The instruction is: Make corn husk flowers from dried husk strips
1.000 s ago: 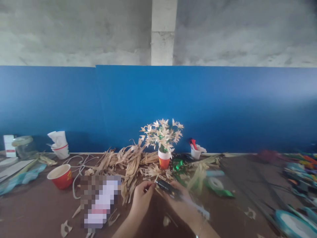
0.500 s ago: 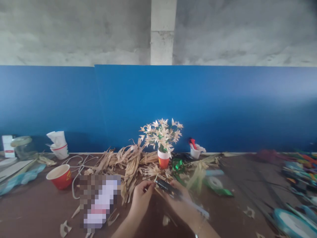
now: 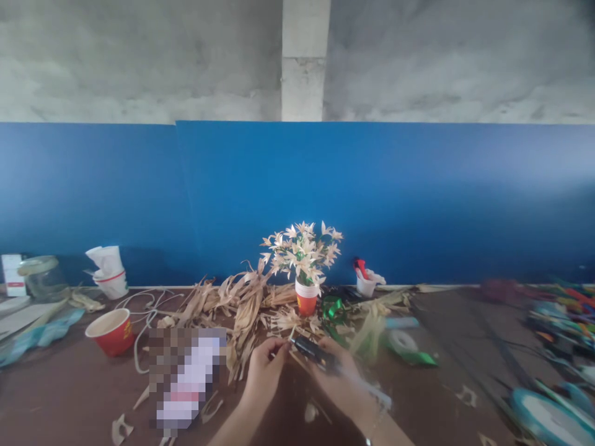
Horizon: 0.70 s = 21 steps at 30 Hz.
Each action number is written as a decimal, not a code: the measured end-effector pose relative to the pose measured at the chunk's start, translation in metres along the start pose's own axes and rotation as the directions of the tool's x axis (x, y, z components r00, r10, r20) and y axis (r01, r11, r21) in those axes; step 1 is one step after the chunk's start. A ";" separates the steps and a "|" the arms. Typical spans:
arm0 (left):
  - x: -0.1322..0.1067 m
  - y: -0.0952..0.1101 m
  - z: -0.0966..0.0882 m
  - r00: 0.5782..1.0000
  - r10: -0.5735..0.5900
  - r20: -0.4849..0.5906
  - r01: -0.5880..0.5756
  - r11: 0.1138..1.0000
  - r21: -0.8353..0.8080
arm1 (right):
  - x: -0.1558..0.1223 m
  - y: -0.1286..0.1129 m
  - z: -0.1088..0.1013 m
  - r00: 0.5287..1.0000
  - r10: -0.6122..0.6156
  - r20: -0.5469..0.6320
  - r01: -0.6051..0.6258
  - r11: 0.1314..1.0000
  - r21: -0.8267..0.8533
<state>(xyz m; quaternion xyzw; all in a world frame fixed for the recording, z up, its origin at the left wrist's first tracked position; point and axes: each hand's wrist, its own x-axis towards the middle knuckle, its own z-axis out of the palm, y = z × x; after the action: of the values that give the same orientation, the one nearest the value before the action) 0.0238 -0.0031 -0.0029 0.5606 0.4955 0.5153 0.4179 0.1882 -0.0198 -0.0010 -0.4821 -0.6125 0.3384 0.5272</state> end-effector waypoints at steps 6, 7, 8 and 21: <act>0.001 -0.001 0.000 1.000 0.009 0.003 -0.009 1.000 0.004 | 0.000 0.019 0.003 0.999 -0.018 -0.043 0.014 0.997 -0.074; 0.000 0.000 0.000 1.000 0.015 0.006 -0.015 1.000 0.012 | 0.000 0.021 0.003 0.999 -0.017 -0.038 0.014 0.996 -0.093; 0.000 -0.001 0.000 1.000 0.026 0.008 -0.026 0.999 0.028 | 0.001 0.022 0.001 1.000 -0.018 -0.025 0.015 0.994 -0.109; 0.004 -0.009 -0.006 0.996 0.076 -0.041 -0.068 0.982 0.176 | 0.009 -0.029 -0.055 0.944 0.043 0.327 0.198 0.720 -0.666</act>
<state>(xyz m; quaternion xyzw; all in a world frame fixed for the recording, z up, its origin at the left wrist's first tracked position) 0.0169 0.0016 -0.0100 0.6004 0.5279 0.4977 0.3364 0.2356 -0.0253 0.0401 -0.5557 -0.7907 0.1367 0.2175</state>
